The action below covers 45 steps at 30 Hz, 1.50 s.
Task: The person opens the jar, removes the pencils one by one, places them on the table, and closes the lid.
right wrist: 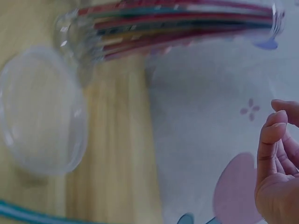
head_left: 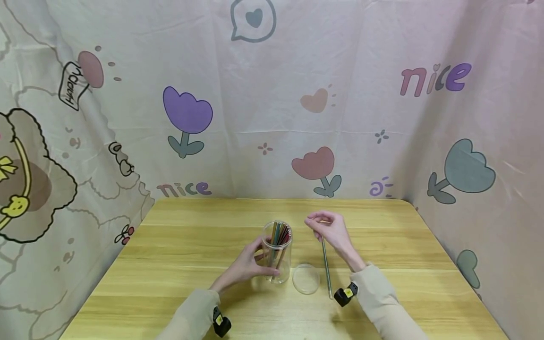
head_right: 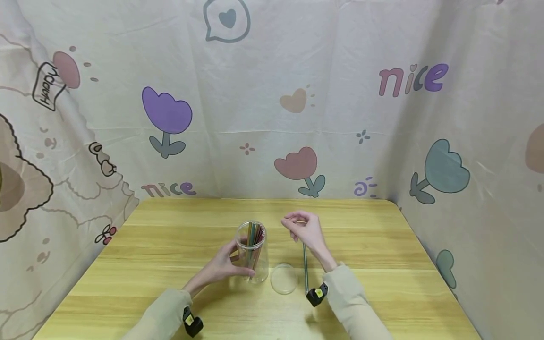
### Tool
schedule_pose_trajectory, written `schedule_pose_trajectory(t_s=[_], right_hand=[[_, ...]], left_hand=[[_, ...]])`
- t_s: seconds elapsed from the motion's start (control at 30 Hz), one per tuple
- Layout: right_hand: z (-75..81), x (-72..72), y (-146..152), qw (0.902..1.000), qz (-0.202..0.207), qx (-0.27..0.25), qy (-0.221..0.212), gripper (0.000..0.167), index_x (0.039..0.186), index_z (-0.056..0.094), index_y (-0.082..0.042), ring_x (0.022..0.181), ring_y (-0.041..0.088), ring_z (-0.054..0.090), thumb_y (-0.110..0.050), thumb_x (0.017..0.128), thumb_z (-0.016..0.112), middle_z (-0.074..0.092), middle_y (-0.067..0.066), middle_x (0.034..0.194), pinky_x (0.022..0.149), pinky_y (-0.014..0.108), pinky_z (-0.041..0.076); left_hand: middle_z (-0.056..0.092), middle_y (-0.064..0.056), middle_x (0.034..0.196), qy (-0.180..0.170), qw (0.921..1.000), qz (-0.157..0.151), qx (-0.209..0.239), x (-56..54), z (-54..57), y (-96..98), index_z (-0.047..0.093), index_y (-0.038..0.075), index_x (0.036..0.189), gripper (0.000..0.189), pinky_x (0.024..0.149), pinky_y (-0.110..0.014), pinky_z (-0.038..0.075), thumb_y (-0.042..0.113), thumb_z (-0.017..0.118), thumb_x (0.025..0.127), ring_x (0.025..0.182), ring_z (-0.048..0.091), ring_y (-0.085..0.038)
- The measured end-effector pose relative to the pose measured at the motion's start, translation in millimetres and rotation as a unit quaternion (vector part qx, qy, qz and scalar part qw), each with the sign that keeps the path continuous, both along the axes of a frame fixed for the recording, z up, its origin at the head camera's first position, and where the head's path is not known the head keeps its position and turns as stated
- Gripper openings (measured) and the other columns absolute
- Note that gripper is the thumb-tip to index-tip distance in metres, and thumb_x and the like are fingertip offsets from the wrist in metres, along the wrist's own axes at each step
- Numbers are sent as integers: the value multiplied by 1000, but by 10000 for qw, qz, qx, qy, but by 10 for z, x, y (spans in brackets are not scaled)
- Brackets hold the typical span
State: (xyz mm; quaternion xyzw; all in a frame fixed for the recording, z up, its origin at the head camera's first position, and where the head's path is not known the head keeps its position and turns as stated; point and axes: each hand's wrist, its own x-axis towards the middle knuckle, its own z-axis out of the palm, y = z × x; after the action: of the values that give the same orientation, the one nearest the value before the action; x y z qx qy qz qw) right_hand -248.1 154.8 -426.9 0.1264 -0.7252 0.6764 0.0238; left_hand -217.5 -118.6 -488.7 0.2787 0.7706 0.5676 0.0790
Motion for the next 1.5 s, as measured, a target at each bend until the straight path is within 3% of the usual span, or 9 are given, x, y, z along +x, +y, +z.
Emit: schedule_pose_trajectory(t_s=[0.3,0.47,0.7,0.83,0.97,1.27,1.5], right_hand=[[173,123,-189,9940,806,101,736,23,108,67,13,53,3,50,-5,93,69,64,-11,70,45,18,42],[218,169,-235,9890,1102,359,917,18,106,71,6,57,1,51,-5,93,69,66,-13,72,47,16,44],[243,193,-230,9806,1662,356,975,18,107,71,7,79,2,69,-4,92,70,74,22,97,63,16,56],[234,194,-230,9762,1903,346,985,18,107,71,8,87,5,72,-2,93,68,72,22,99,76,19,61],[237,191,-238,9743,1995,401,962,17,106,71,8,89,5,72,-2,93,68,71,16,99,78,19,61],[261,171,-286,9715,1924,694,1198,15,101,73,9,82,3,68,-3,92,69,69,21,94,73,18,60],[294,161,-342,9645,1686,1178,1658,11,97,77,6,65,-1,47,0,89,71,65,15,84,51,11,39]], left_hand=[[53,-10,147,51,10000,9,39,3,1,-2,43,12,147,86,115,-56,45,13,89,75,136,50,-35],[52,-9,148,-7,10000,37,22,8,5,2,44,14,147,85,115,-55,46,11,89,75,136,51,-36],[51,-9,148,38,10000,-1,14,4,8,1,42,15,149,88,116,-55,45,14,89,75,137,50,-35],[52,-8,148,30,10000,-8,31,2,12,2,43,16,148,87,116,-56,45,13,89,75,137,50,-35],[52,-8,149,60,10000,-27,31,-5,6,2,43,16,148,87,116,-55,45,13,89,75,137,50,-35],[52,-8,148,53,10000,-45,45,1,3,-5,43,14,148,86,116,-55,45,13,89,76,136,50,-34],[52,-8,148,39,9999,-71,65,6,8,-9,43,14,148,86,116,-56,45,14,89,76,136,51,-36]])
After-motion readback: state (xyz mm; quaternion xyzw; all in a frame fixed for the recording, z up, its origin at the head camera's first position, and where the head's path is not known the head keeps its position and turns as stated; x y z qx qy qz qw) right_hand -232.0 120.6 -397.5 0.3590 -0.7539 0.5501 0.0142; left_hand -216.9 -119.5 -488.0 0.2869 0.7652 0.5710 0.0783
